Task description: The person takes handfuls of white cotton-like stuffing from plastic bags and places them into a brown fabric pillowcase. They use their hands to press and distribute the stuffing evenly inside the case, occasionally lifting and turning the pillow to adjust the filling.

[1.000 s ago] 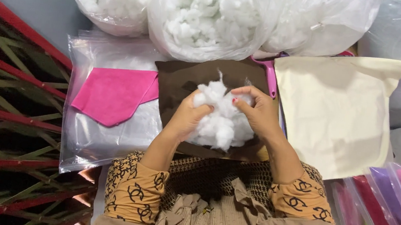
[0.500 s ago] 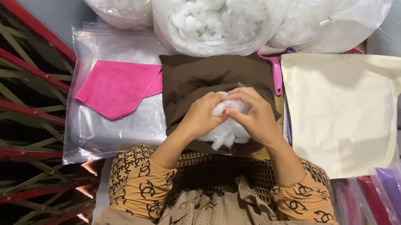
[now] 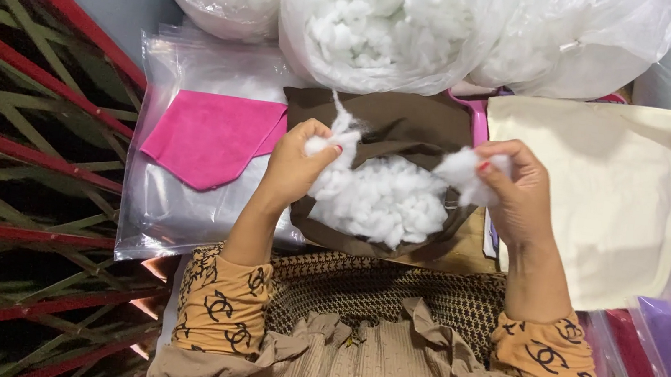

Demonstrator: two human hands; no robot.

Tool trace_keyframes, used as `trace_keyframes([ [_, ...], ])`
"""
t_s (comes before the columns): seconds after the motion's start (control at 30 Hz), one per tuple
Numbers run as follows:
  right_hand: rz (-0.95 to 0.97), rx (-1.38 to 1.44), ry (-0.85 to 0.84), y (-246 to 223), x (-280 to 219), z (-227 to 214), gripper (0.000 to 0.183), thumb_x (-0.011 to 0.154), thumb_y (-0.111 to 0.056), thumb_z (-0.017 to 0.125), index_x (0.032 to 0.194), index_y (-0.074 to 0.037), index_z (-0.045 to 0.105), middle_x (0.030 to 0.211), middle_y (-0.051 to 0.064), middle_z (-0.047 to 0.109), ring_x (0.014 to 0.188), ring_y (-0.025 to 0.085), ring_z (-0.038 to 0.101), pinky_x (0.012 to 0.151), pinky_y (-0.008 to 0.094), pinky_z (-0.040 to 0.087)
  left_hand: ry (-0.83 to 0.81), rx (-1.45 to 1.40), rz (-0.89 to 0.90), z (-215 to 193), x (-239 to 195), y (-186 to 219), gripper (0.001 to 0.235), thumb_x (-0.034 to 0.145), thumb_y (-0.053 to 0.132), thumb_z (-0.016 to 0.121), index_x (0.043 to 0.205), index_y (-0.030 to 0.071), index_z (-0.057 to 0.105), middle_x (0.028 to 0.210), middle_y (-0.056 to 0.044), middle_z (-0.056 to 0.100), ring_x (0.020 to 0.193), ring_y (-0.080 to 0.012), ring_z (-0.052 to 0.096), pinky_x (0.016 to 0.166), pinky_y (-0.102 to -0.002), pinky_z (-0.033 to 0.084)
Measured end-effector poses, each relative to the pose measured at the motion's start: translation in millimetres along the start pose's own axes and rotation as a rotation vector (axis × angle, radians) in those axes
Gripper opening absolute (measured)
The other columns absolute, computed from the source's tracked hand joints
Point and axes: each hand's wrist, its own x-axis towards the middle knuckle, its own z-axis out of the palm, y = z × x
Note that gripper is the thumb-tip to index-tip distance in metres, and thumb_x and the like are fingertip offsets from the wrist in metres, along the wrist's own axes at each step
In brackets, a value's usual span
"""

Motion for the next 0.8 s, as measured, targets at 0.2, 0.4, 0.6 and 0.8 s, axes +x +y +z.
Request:
trace_keyframes([
  [0.2,-0.531,-1.264,-0.563,63,-8,33,0.039,0.090,-0.018,0.071,0.129,-0.015,0.066,0.138,0.021,0.060,0.127,0.046,0.057,0.105,0.054,0.047,-0.095,-0.498,-0.092,15,-19,15,0.045,0.076,0.003,0.059,0.120,0.010,0.063,0.107,-0.007,0.064,0.099,-0.0188,0.060,0.084,-0.033,0.054],
  [0.4,-0.246,-1.300,-0.710,45,3,33,0.048,0.083,-0.012,0.073,0.130,-0.015,0.065,0.148,0.027,0.050,0.135,0.058,0.045,0.108,0.062,0.042,-0.187,-0.703,-0.105,29,-21,18,0.066,0.067,-0.006,0.052,0.131,0.010,0.058,0.121,-0.010,0.060,0.111,-0.0226,0.059,0.094,-0.035,0.052],
  [0.6,-0.232,-0.827,-0.418,13,-6,22,0.036,0.090,-0.026,0.072,0.126,-0.025,0.071,0.135,0.009,0.061,0.113,0.033,0.065,0.091,0.041,0.054,-0.181,-0.875,-0.137,55,-3,-13,0.066,0.071,-0.010,0.051,0.134,0.010,0.053,0.124,-0.011,0.059,0.114,-0.0248,0.059,0.095,-0.037,0.053],
  [0.8,-0.382,-0.880,-0.364,42,-35,55,0.033,0.085,-0.007,0.078,0.115,-0.021,0.073,0.132,0.008,0.058,0.104,0.031,0.070,0.086,0.041,0.059,-0.174,-0.982,-0.211,67,-8,0,0.062,0.070,-0.014,0.050,0.127,0.011,0.057,0.117,-0.011,0.064,0.108,-0.0262,0.064,0.088,-0.040,0.058],
])
